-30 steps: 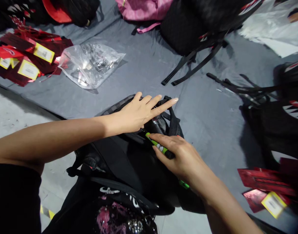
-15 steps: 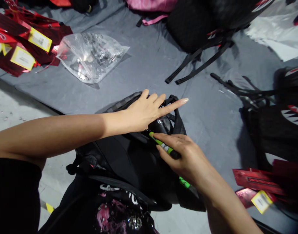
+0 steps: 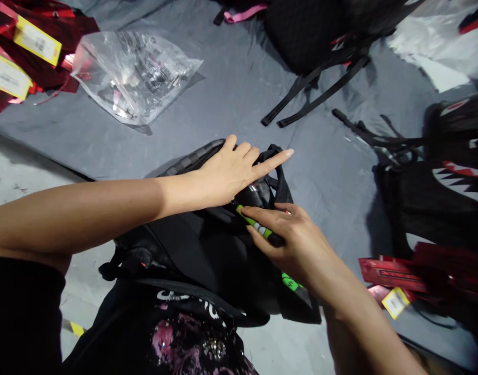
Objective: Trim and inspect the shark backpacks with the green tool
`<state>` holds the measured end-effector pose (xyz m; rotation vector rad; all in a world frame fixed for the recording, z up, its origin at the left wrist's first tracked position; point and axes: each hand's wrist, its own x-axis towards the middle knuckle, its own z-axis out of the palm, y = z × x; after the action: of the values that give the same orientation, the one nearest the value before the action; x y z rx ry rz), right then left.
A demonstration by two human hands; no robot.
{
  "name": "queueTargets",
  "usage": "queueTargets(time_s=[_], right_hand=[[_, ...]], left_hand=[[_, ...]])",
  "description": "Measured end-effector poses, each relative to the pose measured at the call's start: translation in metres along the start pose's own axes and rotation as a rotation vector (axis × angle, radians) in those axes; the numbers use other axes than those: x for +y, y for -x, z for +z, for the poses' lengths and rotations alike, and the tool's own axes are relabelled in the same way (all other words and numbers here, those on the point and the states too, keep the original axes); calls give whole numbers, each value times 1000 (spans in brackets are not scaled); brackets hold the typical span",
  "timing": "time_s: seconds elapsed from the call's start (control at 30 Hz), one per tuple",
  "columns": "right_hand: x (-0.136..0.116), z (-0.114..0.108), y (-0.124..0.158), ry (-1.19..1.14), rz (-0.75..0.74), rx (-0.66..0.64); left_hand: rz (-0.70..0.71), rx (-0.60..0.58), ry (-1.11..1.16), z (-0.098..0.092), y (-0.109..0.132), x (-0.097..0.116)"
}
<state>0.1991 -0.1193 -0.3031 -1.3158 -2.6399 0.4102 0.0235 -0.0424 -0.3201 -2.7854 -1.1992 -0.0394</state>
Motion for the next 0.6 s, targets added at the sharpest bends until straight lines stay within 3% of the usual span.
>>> queueTargets(time_s=[0.6], right_hand=[[2, -18, -15, 13, -66, -137]], left_hand=[[26, -3, 31, 3, 0, -3]])
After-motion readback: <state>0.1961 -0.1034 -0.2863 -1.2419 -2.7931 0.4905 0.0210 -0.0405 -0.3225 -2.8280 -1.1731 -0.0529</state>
